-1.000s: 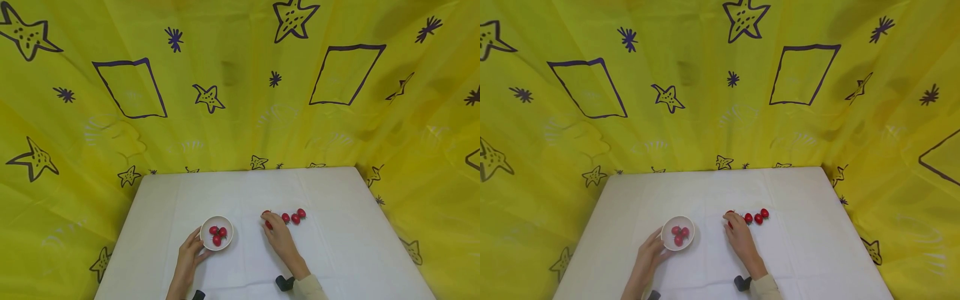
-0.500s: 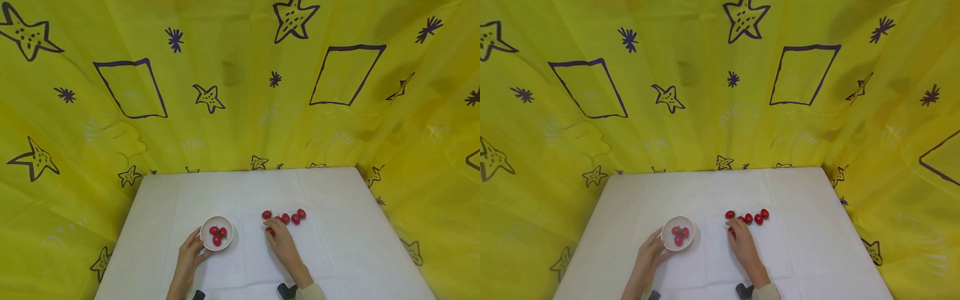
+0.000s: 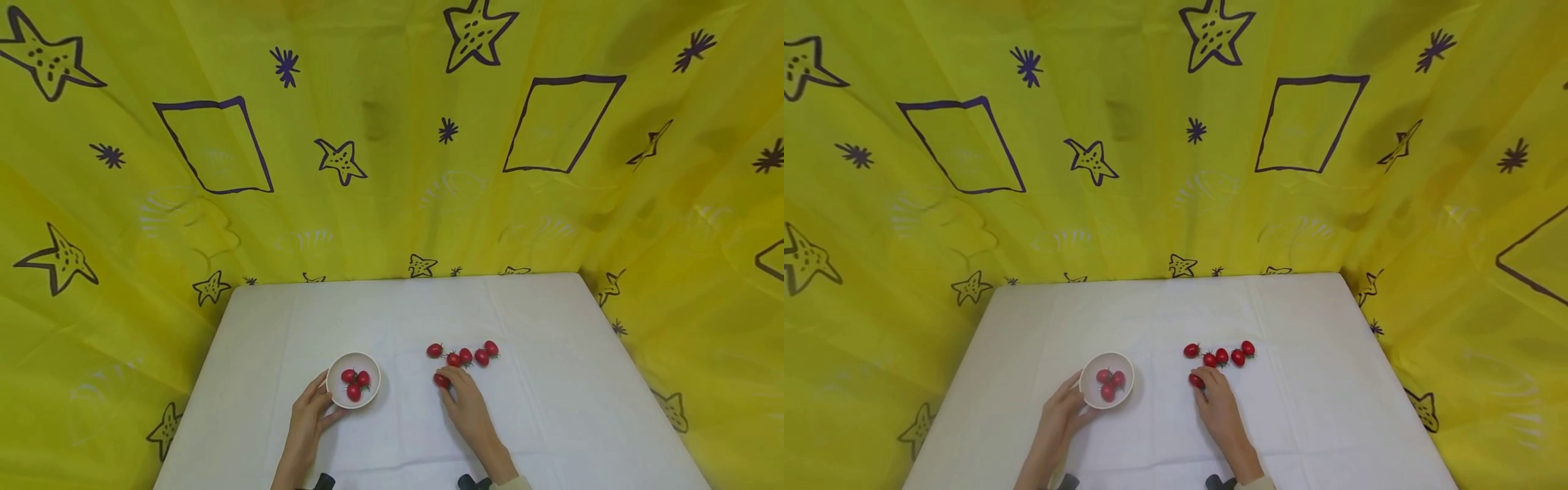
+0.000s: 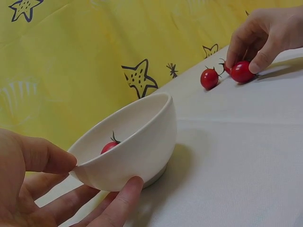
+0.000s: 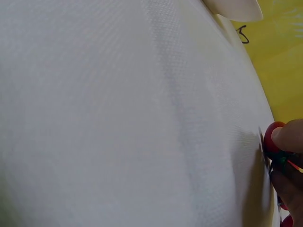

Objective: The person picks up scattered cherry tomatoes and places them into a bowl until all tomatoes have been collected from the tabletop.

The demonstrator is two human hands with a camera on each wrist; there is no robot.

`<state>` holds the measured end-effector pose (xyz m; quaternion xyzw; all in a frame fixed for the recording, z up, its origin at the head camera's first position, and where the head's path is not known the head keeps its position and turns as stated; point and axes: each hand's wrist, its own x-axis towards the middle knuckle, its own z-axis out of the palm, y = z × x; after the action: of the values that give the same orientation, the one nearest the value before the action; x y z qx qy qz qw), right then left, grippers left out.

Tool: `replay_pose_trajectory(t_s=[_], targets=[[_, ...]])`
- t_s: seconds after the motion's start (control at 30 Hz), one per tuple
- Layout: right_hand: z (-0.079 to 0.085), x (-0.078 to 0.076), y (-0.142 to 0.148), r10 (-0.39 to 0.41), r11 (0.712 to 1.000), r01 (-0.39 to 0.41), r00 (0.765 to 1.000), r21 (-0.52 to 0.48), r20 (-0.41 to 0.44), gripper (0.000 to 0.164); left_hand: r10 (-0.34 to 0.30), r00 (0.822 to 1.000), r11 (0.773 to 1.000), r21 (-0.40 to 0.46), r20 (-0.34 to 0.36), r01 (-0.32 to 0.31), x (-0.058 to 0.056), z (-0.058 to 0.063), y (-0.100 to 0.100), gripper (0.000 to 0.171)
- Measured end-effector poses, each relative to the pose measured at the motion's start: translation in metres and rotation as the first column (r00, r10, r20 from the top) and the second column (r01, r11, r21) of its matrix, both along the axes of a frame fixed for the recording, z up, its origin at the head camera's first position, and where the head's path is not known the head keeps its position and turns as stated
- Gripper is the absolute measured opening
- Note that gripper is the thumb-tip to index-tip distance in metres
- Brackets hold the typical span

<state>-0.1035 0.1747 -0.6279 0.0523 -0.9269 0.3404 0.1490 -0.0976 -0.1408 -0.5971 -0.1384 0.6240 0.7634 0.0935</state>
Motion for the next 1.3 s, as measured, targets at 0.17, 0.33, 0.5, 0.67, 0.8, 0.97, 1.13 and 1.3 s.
replay_pose_trajectory(t_s=[0.17, 0.33, 0.5, 0.67, 0.8, 0.97, 1.13, 1.3], targets=[[0.0, 0.001, 0.0, -0.011, 1.0, 0.011, 0.999, -0.013, 0.037, 0.04, 0.0, 1.0, 1.0, -0.004, 0.002, 0.0, 0.0, 0.0, 0.0, 0.055], [0.0, 0.0, -0.004, -0.013, 0.999, 0.014, 0.999, -0.04, 0.029, 0.041, -0.001, 1.0, 1.0, -0.013, 0.004, 0.001, 0.0, 0.0, 0.0, 0.055], [0.003, -0.002, -0.01, -0.001, 0.996, 0.0, 1.0, -0.091, -0.005, 0.041, 0.004, 1.0, 1.0, -0.016, 0.007, -0.004, 0.0, -0.002, 0.0, 0.054], [0.01, -0.004, -0.016, -0.002, 0.992, 0.002, 1.0, -0.129, 0.002, 0.041, 0.001, 1.0, 1.0, -0.016, 0.007, -0.001, 0.0, -0.002, 0.0, 0.053], [0.017, -0.008, -0.021, 0.0, 0.989, -0.001, 1.0, -0.147, -0.01, 0.042, -0.001, 1.0, 1.0, -0.016, 0.002, 0.001, 0.0, -0.001, 0.0, 0.054], [0.022, -0.014, -0.035, 0.036, 0.976, -0.045, 0.998, -0.213, -0.045, 0.042, 0.008, 1.0, 1.0, -0.023, 0.0, -0.008, 0.0, 0.0, 0.0, 0.054], [0.025, -0.017, -0.053, 0.133, 0.956, -0.152, 0.987, -0.25, -0.089, 0.042, 0.012, 1.0, 1.0, -0.019, -0.002, -0.012, 0.0, 0.0, 0.0, 0.055], [0.027, -0.019, -0.068, 0.206, 0.936, -0.226, 0.973, -0.269, -0.099, 0.043, 0.001, 1.0, 1.0, -0.02, 0.0, -0.001, 0.0, -0.001, 0.001, 0.056]])
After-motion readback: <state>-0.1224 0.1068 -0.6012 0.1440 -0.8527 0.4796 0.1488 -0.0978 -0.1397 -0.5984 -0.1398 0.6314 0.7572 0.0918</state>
